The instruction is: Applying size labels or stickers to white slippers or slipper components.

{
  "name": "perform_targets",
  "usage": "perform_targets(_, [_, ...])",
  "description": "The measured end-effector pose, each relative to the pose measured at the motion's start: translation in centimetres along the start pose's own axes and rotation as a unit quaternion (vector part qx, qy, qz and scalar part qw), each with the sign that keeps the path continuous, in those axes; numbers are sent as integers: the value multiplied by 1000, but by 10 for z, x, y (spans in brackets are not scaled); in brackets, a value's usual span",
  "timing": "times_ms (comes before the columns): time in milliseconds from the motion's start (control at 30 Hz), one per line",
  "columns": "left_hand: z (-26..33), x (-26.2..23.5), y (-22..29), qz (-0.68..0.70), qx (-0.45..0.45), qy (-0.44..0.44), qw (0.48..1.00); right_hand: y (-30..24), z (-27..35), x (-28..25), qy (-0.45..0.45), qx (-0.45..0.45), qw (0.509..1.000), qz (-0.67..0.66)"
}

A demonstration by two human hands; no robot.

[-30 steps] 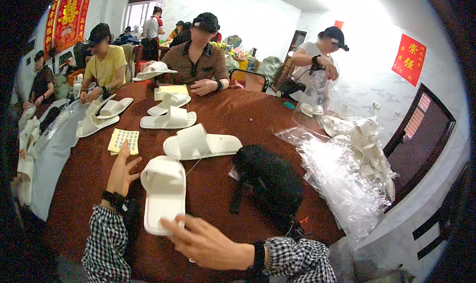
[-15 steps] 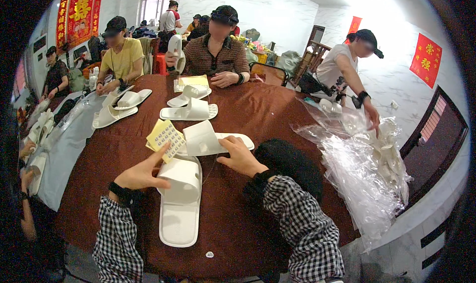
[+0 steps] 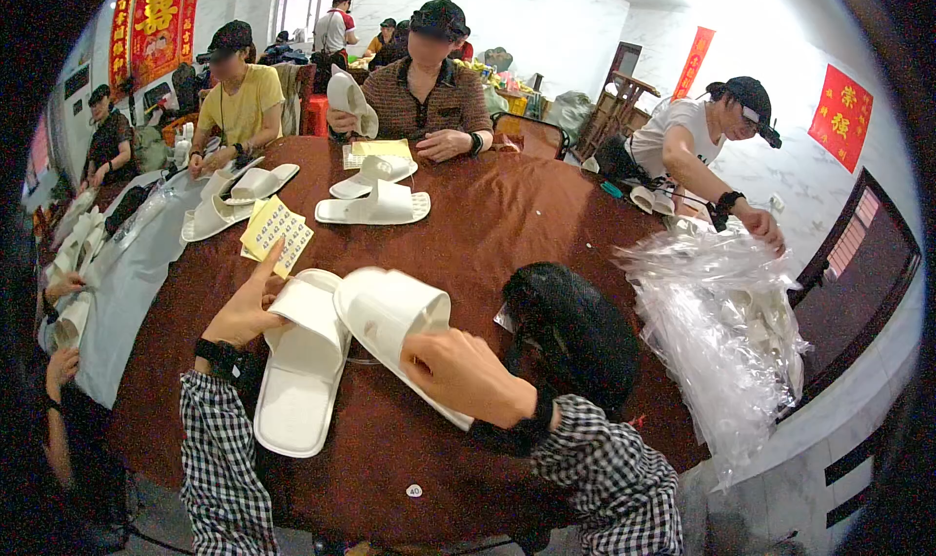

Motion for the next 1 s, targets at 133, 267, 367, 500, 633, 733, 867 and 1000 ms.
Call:
perform_targets(133, [10,-7,6,-3,34,-5,999,13,9,-27,100,41,989,-97])
perform_targets(267, [5,-9,13,-29,63,12,998,65,33,-34,199,50,978,31])
perform_targets(367, [8,-14,18,66,81,19,994,98,32,10,90,117,977,-153])
perform_targets(500, [14,-15,30,180,122,23,976,83,24,18,18,170,964,-202])
perform_targets(633, [14,-17,37,174,143,43,973,96,34,31,14,196,937,-290])
perform_targets(733, [17,-18,46,177,162,69,968,93,38,19,67,181,933,-304])
perform_targets(867, [18,-20,56,236,169,121,949,80,37,5,109,178,942,-262])
perform_targets(1000, [18,-14,65,228,208,156,938,80,36,35,97,145,917,-359])
Point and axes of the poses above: each hand's wrist, its own z-axis away from the middle knuckle, its own x-axis out of the palm, y = z × x, the point moved 7 cm from there along -z, towards the middle knuckle, and after that the axes turned 4 degrees about -x, right-handed, at the moved point
